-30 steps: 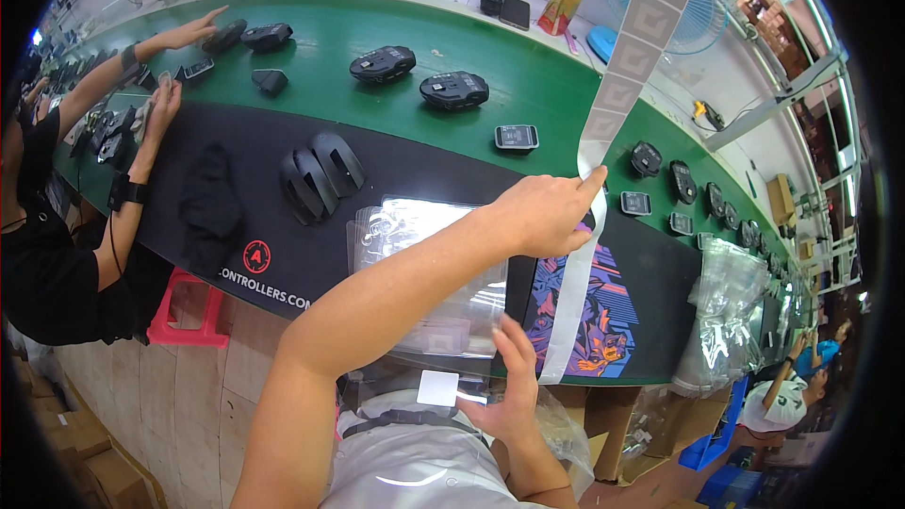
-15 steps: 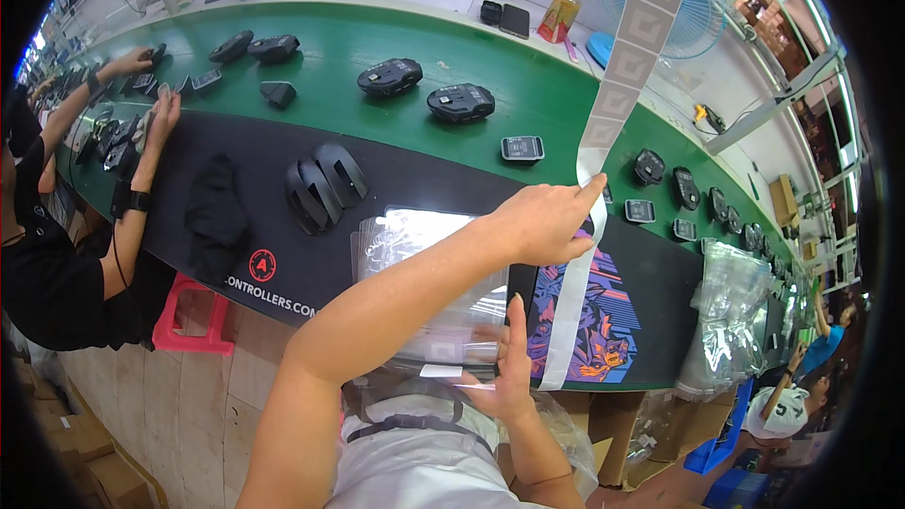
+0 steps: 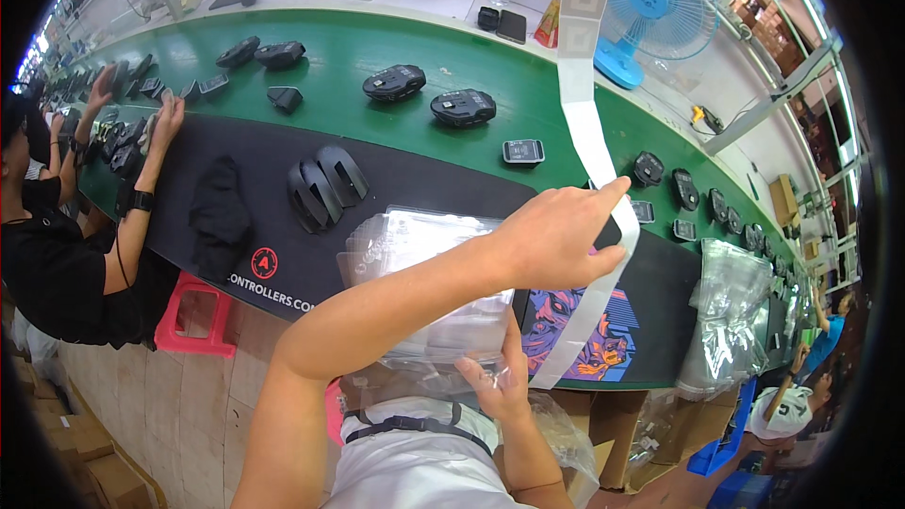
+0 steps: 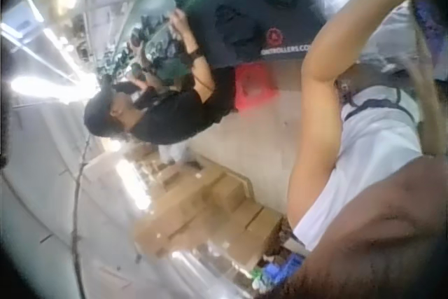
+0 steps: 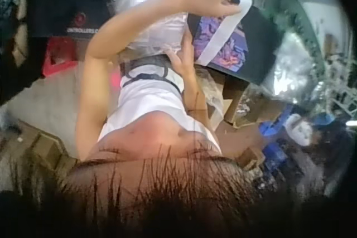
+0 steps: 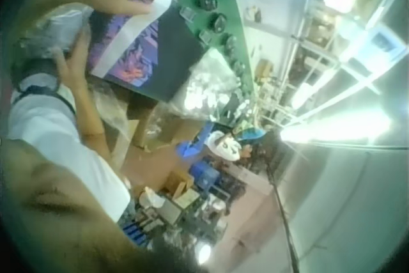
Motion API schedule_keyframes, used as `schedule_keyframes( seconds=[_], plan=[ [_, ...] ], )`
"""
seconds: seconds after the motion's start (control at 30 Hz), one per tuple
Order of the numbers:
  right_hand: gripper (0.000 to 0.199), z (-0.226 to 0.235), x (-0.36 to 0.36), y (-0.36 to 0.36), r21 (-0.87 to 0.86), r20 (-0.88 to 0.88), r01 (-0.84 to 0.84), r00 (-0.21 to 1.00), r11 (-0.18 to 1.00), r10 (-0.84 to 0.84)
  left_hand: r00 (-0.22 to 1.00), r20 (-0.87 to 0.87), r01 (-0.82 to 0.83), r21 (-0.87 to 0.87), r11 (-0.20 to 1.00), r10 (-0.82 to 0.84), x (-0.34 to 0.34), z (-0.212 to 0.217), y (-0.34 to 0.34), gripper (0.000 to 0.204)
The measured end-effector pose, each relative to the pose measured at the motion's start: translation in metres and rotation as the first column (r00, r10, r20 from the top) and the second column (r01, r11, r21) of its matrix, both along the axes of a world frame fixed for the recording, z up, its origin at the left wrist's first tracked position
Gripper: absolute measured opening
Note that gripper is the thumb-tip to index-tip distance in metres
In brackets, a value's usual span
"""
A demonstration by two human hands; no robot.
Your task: Placing electronic components into plastic trays and bags, then labeling them.
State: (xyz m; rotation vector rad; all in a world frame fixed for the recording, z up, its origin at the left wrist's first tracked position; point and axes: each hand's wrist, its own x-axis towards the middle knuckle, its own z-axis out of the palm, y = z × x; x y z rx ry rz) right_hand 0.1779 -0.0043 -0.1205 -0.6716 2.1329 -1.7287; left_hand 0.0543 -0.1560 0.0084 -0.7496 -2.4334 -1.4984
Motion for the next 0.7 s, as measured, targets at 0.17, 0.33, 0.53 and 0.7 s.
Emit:
schedule_keyframes(
  seconds=[0.17, 0.33, 0.53, 0.7],
  plan=[
    [0.074, -0.01, -0.005, -0.001, -0.08, -0.222, 0.0, 0.975, 0.997, -0.018, 0.998, -0.064, 0.016, -0.066, 0.998, -0.02, 0.039, 0.034, 0.006, 0.07],
    [0.064, -0.007, -0.006, 0.0, 0.01, -0.378, -0.068, 0.923, 0.998, 0.066, 0.979, -0.094, 0.17, -0.133, 0.977, -0.183, 0.09, 0.069, 0.003, 0.075],
    [0.063, 0.007, -0.003, -0.015, -0.003, -0.135, 0.111, 0.985, 0.994, -0.111, 0.951, -0.137, 0.194, -0.429, 0.882, -0.276, 0.139, 0.079, -0.003, 0.09],
    [0.063, 0.038, -0.005, -0.02, 0.048, 0.194, 0.182, 0.963, 0.982, -0.188, 0.945, -0.256, 0.084, -0.413, 0.907, -0.203, 0.121, 0.054, 0.031, 0.088]
  ],
)
